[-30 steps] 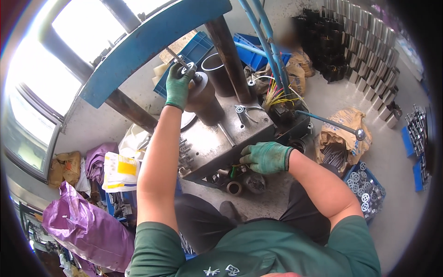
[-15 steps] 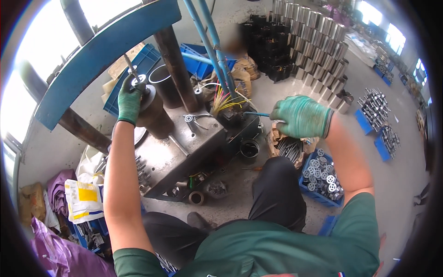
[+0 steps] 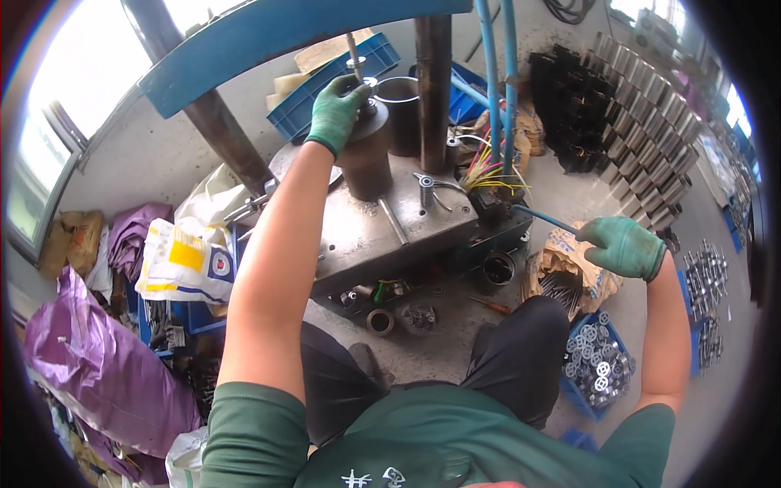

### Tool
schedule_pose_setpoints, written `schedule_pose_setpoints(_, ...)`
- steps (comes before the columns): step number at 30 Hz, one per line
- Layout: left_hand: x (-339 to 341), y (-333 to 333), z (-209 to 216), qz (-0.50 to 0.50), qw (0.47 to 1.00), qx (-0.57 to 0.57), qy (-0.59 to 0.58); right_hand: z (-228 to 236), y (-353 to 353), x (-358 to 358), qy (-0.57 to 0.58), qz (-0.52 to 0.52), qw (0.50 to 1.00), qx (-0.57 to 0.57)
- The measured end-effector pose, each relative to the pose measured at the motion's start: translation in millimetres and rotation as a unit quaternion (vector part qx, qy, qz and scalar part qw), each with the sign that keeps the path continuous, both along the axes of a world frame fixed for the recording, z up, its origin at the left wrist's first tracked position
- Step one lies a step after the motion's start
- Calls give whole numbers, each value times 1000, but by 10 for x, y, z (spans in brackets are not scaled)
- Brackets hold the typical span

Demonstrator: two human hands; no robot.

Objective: The person fits a small metal pin into a central cylindrical housing, uses a thin metal rod to press down internally, and repeats the process with additional components at a workstation.

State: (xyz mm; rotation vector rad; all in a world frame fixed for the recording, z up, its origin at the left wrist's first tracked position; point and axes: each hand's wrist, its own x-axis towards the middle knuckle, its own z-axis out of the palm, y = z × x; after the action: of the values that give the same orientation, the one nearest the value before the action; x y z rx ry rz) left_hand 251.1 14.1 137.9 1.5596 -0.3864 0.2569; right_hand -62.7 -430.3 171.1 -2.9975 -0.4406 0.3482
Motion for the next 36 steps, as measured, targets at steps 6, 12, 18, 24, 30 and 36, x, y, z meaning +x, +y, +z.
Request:
schedule_pose_setpoints(6, -97, -14, 38, -4, 1000, -21, 10, 4, 91, -15, -23, -10, 999, 20)
schedule_pose_setpoints(12, -18, 0, -38, 33, 999, 27, -19, -118, 124, -157, -35, -29, 997, 64)
schedule_pose_setpoints(18, -178, -54, 87, 25, 1000, 7, 8, -417, 123, -519, 92, -26, 994, 43)
schedule_pose_setpoints(24, -169, -44, 73, 30, 999, 13, 3, -382, 152, -491, 95, -56, 993, 51)
schedule_pose_setpoints(30, -170, -30, 63, 37, 999, 20, 1, -328, 227, -482, 68, -50, 996, 34)
schedule_pose_setpoints(36, -161, -55, 69, 30, 999, 21, 8, -404, 107, -468, 48, -81, 992, 79)
